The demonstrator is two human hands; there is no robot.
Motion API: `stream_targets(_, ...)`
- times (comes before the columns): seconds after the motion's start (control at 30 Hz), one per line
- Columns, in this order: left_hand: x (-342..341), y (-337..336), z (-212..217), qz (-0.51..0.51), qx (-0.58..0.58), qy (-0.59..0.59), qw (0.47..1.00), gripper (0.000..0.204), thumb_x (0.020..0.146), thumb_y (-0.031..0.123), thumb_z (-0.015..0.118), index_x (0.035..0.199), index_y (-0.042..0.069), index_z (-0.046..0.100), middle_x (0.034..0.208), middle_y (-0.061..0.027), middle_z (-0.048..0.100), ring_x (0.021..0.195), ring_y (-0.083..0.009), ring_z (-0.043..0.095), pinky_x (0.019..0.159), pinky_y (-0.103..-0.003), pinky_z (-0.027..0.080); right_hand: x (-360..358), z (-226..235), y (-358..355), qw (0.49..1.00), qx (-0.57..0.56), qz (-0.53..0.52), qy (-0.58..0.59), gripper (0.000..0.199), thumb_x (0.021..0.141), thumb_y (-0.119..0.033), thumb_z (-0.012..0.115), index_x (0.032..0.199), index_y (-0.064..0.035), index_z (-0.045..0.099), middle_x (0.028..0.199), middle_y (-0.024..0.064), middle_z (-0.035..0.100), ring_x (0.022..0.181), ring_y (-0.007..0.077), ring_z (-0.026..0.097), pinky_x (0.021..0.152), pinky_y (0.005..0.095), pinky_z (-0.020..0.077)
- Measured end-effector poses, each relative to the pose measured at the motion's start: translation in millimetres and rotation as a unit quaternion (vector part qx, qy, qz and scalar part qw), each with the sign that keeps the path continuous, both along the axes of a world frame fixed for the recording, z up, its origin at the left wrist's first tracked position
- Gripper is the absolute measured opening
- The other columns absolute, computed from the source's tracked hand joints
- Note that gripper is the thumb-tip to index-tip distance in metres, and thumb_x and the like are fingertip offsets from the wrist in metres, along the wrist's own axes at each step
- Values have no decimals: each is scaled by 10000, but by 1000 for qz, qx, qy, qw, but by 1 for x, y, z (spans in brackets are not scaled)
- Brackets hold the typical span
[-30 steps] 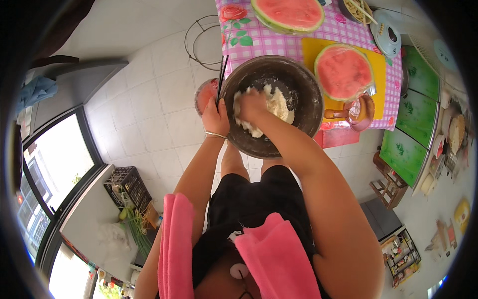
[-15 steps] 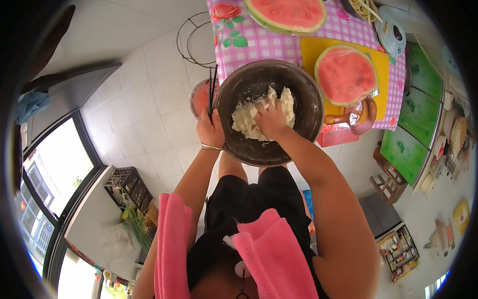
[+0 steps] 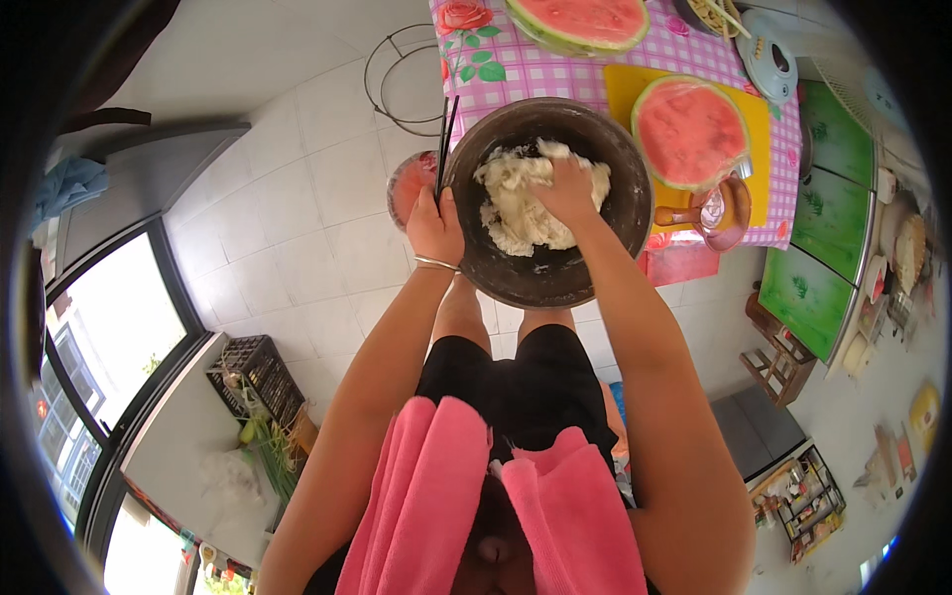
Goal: The person kneads dough in a metal bowl using their hands. They then move the bowl to a counter, wash their hands and chopsticks at the sink, and finally pick up a large root vegetable from a crate on the floor.
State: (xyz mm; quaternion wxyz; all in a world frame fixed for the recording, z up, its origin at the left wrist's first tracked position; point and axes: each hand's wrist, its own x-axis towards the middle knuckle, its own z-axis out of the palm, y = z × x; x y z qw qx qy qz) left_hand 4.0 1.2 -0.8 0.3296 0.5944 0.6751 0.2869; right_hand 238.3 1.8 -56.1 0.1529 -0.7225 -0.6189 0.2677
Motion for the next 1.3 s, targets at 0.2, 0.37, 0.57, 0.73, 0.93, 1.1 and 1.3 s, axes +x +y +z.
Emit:
stream_targets(0.2,-5,-2,-1,6,-2,1,1000,256,936,214,510,1086,18,574,907,-219,640,786,-411,613,669,-469,486,-11,104,-33,980,-152,92,-88,431,762,-435,689,1041,-109,650,1090,149,616,1033,343,590,1006,586,301)
stream_targets(0.37,0,-2,1,3,3,-1,1000,258,931,223,514,1086,25,574,909,-214,642,783,-410,615,671,-476,489,-43,61,9,964,-152,79,-204,341,827,-353,639,1048,-96,671,1256,214,537,1226,420,451,1054,687,154)
stream_targets(0.57,-2,1,6,4,-7,44,999,251,930,238,515,1056,31,580,891,-202,643,761,-403,617,655,-475,493,-40,64,-71,919,-101,278,-260,319,757,-251,705,1004,-50,688,1470,247,294,1408,448,157,1097,645,103)
stream_targets(0.73,-2,-2,-2,11,21,78,997,235,929,247,520,1013,38,585,863,-194,637,742,-400,610,641,-486,484,-21,104,-75,968,-57,218,-107,235,789,-253,679,877,-40,725,1304,199,489,1403,404,223,1102,630,101)
stream_targets(0.93,4,-1,7,21,2,116,993,255,940,277,500,970,35,573,837,-199,633,753,-400,607,649,-490,478,-4,91,-49,994,9,102,-22,214,692,-136,720,560,-27,593,776,152,578,762,362,585,798,437,456)
stream_targets(1.1,4,-1,4,12,-5,127,992,277,954,270,474,1097,53,571,937,-190,646,838,-394,614,718,-473,487,-4,67,-44,1000,-8,1,-20,141,687,-106,705,802,-51,645,930,177,574,800,362,589,729,429,488)
stream_targets(1.3,2,-2,8,17,-31,146,989,309,958,256,466,1180,69,571,1013,-184,653,887,-390,619,750,-467,491,-2,78,-23,977,102,165,-88,310,749,-196,669,1032,-77,626,1050,167,569,986,359,561,779,456,490)
